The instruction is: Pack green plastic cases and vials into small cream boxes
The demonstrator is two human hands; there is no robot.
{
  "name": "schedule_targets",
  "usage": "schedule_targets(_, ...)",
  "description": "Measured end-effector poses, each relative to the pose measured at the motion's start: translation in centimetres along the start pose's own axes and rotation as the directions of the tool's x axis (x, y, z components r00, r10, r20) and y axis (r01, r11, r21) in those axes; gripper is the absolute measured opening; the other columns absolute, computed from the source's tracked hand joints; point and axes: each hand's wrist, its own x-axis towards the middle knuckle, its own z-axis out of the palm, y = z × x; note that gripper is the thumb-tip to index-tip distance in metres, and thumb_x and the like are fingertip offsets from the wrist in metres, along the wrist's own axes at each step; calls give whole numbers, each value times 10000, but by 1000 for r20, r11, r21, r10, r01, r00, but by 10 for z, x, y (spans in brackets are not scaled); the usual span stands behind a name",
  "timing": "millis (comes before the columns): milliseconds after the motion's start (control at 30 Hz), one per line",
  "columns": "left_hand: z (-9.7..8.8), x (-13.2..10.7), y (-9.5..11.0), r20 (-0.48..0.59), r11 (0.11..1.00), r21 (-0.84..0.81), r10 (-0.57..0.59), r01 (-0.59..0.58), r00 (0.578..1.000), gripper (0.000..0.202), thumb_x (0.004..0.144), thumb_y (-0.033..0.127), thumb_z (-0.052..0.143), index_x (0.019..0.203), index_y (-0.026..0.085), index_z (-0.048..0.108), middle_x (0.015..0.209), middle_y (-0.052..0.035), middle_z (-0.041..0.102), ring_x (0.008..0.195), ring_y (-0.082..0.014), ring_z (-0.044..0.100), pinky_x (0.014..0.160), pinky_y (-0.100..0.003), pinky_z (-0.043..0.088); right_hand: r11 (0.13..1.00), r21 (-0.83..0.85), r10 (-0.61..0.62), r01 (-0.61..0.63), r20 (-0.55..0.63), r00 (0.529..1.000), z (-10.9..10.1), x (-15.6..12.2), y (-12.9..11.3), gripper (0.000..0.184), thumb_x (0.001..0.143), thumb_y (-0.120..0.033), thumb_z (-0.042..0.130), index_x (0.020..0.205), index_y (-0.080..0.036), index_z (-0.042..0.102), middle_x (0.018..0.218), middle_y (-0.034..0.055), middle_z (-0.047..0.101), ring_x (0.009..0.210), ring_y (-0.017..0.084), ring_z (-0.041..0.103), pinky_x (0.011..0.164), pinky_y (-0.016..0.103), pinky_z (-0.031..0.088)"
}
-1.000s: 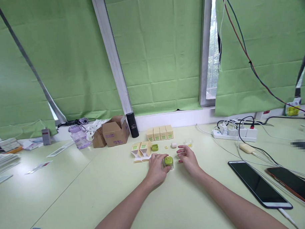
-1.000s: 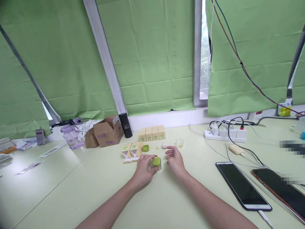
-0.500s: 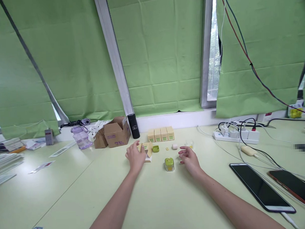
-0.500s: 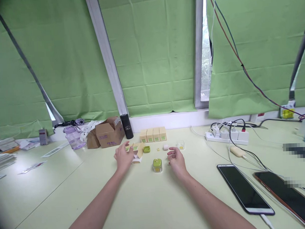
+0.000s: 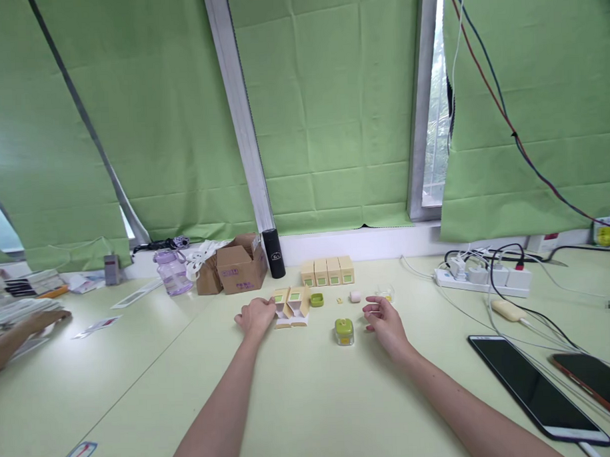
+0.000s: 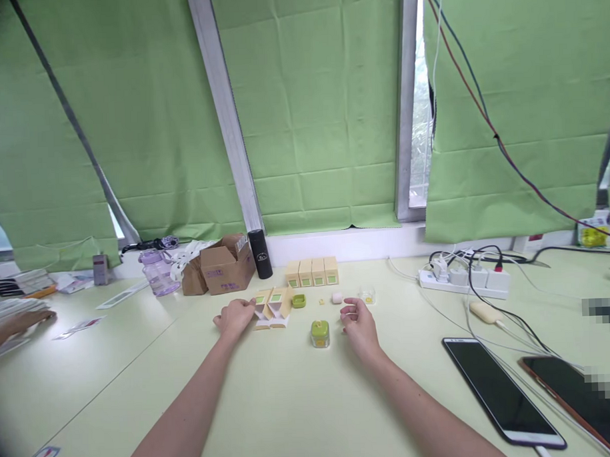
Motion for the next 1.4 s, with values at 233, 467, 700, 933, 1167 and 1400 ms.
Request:
schedule_targets(233, -19, -6, 2, -147, 995, 55, 88, -81, 985, 333, 868, 414, 535, 822, 205, 790, 1017, -211, 785, 1174, -437, 601, 988, -539, 331, 999, -40, -12, 13, 16, 1000, -2, 2, 4, 458, 656, -338, 674, 1099, -227, 637, 950, 54, 671, 857, 246, 645, 621, 347, 564)
schedule_targets(467, -31, -27, 21, -552, 952, -52, 224, -302, 803, 282, 932, 355, 508, 815, 201, 713, 1013, -130, 785, 1105, -357, 601, 971, -501, 306, 968, -173, -182, 182, 20, 983, -2, 0, -1, 371, 785, -385, 619, 1114, -215, 636, 967, 76, 717, 907, 267, 674, 828, 435, 535)
schedule_targets(700, -15, -83, 58, -650, 707, -132, 467, -694, 599, 215, 972, 306, 564, 790, 208, 624, 907, -62, 759, 949, -267, 648, 912, -432, 341, 859, -312, -377, 406, 152, 914, 5, -20, -19, 339, 952, -480, 591, 1199, -268, 687, 1204, 89, 749, 1214, 315, 613, 1085, 556, 412)
schedule_targets(933, 2, -132, 78, -652, 454, -141, 626, -880, 427, 123, 988, 223, 583, 872, 206, 618, 930, -46, 760, 927, -238, 656, 907, -433, 339, 798, -379, -394, 469, 261, 881, 15, -32, -28, 429, 948, -548, 642, 1309, -317, 670, 1238, 68, 751, 1277, 335, 592, 1122, 600, 386)
schedule_targets(1167, 5, -143, 77, -605, 409, -148, 683, -900, 409, 105, 961, 258, 615, 1057, 217, 631, 1136, -98, 746, 1079, -292, 627, 950, -471, 362, 812, -285, -456, 509, 235, 859, 13, -33, -29, 339, 948, -506, 648, 1175, -258, 688, 1172, 95, 702, 1141, 314, 638, 1002, 517, 516)
schedule_targets(1400, 11, -133, 70, -516, 393, -197, 737, -898, 436, 521, 976, 306, 579, 1476, 235, 449, 1389, -145, 623, 1282, -330, 526, 1070, -508, 367, 577, -328, -692, 748, 290, 661, 4, -30, -34, 417, 916, -253, 651, 1329, -290, 609, 1274, 96, 670, 1227, 328, 571, 1011, 517, 511)
